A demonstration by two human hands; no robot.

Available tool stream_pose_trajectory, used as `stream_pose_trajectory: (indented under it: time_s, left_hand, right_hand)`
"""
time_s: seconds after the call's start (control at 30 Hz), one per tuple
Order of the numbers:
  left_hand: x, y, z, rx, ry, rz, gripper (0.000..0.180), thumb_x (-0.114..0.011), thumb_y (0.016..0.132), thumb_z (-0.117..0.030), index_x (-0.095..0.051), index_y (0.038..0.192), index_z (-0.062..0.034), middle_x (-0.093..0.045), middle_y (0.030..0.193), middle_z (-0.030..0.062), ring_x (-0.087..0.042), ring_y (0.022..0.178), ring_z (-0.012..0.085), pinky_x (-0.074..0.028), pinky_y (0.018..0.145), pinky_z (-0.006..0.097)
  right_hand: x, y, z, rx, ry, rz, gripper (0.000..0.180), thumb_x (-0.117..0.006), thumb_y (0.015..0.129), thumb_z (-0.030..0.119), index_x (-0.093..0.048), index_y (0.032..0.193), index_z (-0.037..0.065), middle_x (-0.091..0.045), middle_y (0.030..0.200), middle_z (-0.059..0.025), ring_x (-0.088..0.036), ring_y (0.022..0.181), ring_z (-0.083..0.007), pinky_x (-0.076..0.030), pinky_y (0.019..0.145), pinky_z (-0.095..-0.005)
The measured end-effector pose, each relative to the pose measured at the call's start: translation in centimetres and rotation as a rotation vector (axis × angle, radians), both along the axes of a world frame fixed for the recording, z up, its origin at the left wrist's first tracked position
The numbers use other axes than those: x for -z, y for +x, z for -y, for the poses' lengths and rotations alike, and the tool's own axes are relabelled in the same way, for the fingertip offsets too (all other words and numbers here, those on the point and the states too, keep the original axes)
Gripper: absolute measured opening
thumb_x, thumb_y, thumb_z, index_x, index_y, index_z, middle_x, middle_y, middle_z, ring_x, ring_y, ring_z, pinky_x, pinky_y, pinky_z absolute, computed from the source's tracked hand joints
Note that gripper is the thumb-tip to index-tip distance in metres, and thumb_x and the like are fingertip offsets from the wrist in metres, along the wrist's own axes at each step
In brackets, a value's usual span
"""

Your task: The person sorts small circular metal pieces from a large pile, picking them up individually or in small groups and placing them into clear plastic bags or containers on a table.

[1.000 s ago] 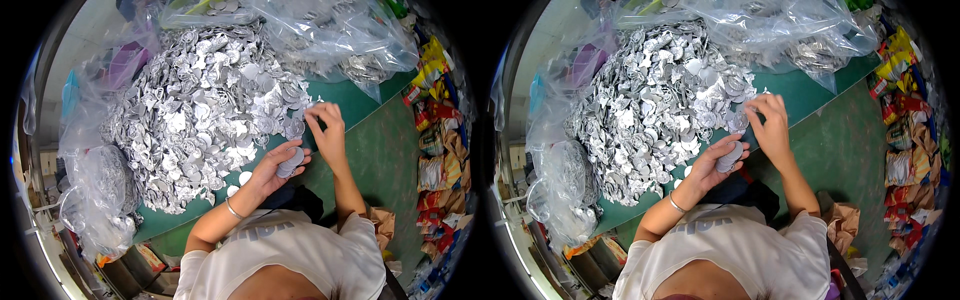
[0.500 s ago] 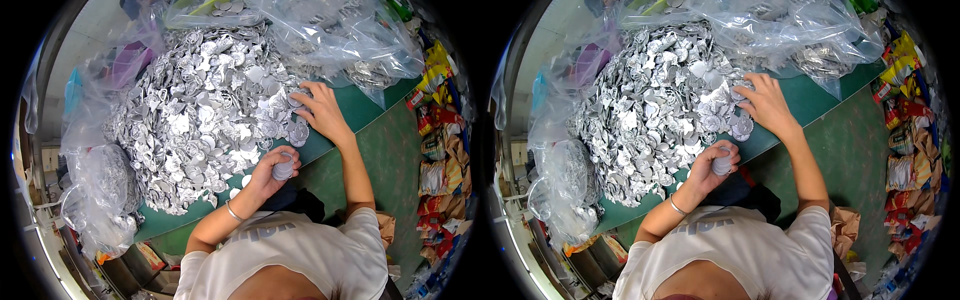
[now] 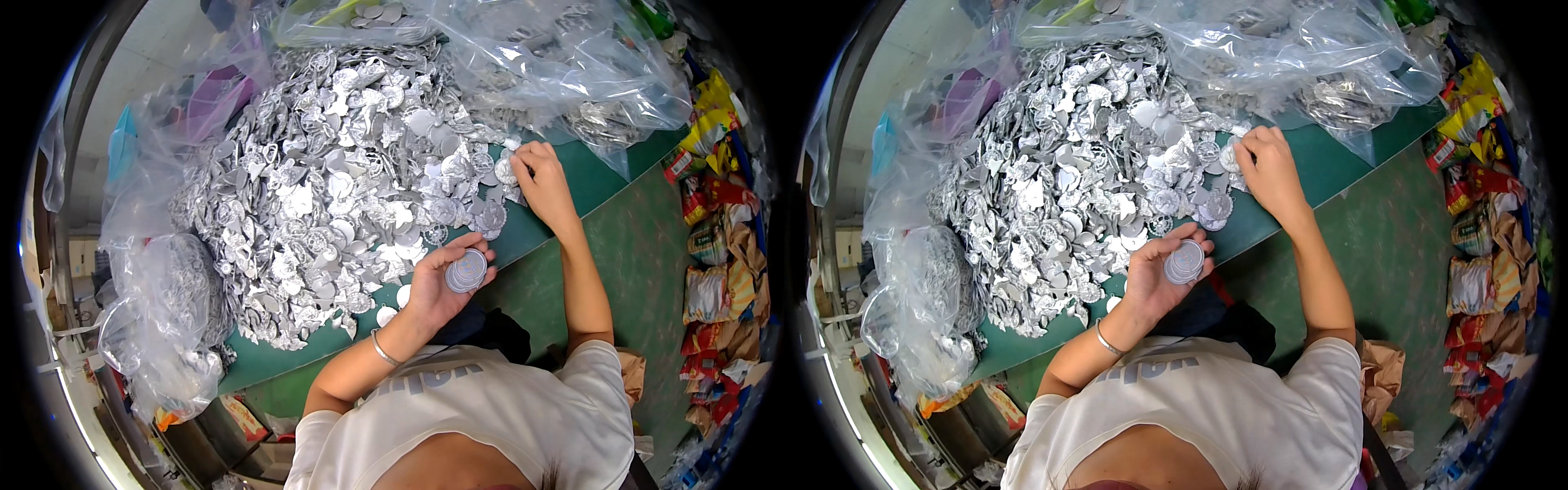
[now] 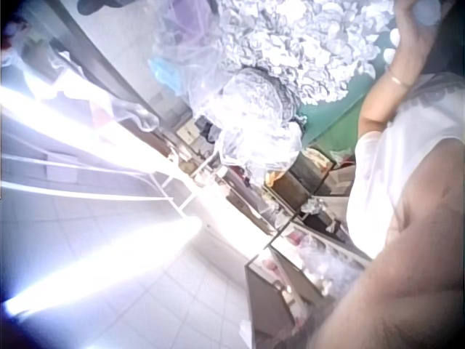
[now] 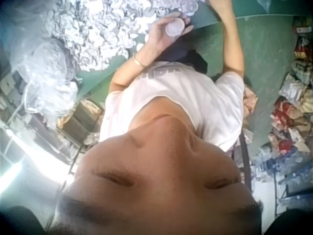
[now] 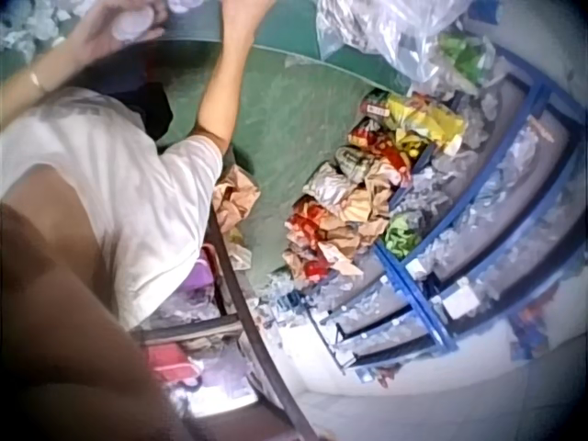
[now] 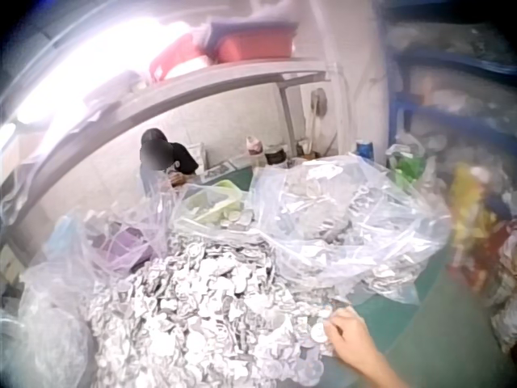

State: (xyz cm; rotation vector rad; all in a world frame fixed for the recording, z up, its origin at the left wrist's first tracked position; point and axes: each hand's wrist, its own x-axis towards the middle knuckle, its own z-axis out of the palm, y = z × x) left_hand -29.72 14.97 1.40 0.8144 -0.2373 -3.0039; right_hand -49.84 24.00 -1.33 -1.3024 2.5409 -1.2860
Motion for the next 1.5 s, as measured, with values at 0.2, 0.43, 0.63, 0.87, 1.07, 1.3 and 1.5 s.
stream_pose_trajectory:
  time_s: [0.2,0.43,0.63,0.87,1.07,1.3,1.5]
  left_hand:
    - [0.8,0.2,-0.1,0.018,0.056,-0.049,0.031,-0.051,0.084,-0.015,-0.051,0.111,0.0010,-0.051,0.087,0.0062,-0.047,0.077,0.0176,-0.040,0.060,0.027]
    - [0.3,0.4,0.1,-0.008,0.054,-0.001,0.030,-0.052,0.083,-0.013,-0.049,0.110,-0.0002,-0.049,0.086,0.0068,-0.047,0.076,0.0182,-0.040,0.059,0.028]
    - [0.4,0.5,0.0,-0.012,0.047,0.000,0.033,-0.050,0.084,-0.013,-0.048,0.113,0.0015,-0.050,0.086,0.0059,-0.048,0.078,0.0176,-0.041,0.060,0.027]
    - [0.4,0.6,0.0,-0.009,0.065,0.013,0.028,-0.052,0.083,-0.014,-0.051,0.107,-0.0004,-0.049,0.083,0.0052,-0.047,0.075,0.0177,-0.039,0.058,0.027]
    - [0.1,0.5,-0.2,0.020,0.092,0.063,0.026,-0.049,0.090,-0.029,-0.056,0.079,-0.0062,-0.048,0.074,0.0039,-0.046,0.069,0.0170,-0.038,0.053,0.028]
    - [1.0,1.4,0.6,0.008,0.043,-0.027,0.039,-0.045,0.093,-0.034,-0.051,0.064,-0.0080,-0.050,0.075,0.0081,-0.048,0.071,0.0200,-0.041,0.058,0.030]
    - [0.8,1.2,0.3,-0.017,0.053,-0.005,0.036,-0.043,0.093,-0.032,-0.050,0.067,-0.0087,-0.048,0.076,0.0062,-0.047,0.071,0.0182,-0.043,0.059,0.031]
  right_hand:
    - [-2.7,2.4,0.6,-0.092,0.058,-0.245,0.021,-0.071,0.067,0.014,-0.061,0.083,0.003,-0.054,0.095,-0.0073,-0.048,0.091,-0.0253,-0.036,0.080,-0.0381]
    - [-1.9,1.1,1.4,-0.153,0.154,-0.460,0.015,-0.068,0.071,0.014,-0.061,0.079,0.003,-0.059,0.082,-0.0081,-0.052,0.087,-0.0241,-0.036,0.080,-0.0375]
    - [-0.5,0.4,0.8,0.129,-0.120,-0.148,0.012,-0.062,0.077,0.012,-0.061,0.077,0.001,-0.060,0.077,-0.0101,-0.055,0.081,-0.0263,-0.038,0.076,-0.0376]
    - [-1.9,1.6,0.9,0.260,0.092,-0.295,0.022,-0.064,0.077,0.014,-0.059,0.093,0.000,-0.057,0.099,-0.0117,-0.051,0.091,-0.0295,-0.039,0.078,-0.0379]
    - [-3.3,3.2,6.3,-0.151,-0.063,-0.284,0.042,-0.065,0.075,0.019,-0.053,0.112,0.001,-0.051,0.113,-0.0163,-0.045,0.106,-0.0338,-0.037,0.089,-0.0419]
    - [-2.3,4.0,5.6,-0.273,0.157,-0.360,0.044,-0.065,0.077,0.019,-0.053,0.116,0.003,-0.049,0.121,-0.0153,-0.043,0.112,-0.0345,-0.037,0.092,-0.0423]
    - [-4.4,1.8,7.6,-0.303,0.036,-0.140,0.023,-0.064,0.076,0.018,-0.063,0.091,0.001,-0.058,0.103,-0.0085,-0.047,0.102,-0.0288,-0.039,0.083,-0.0426]
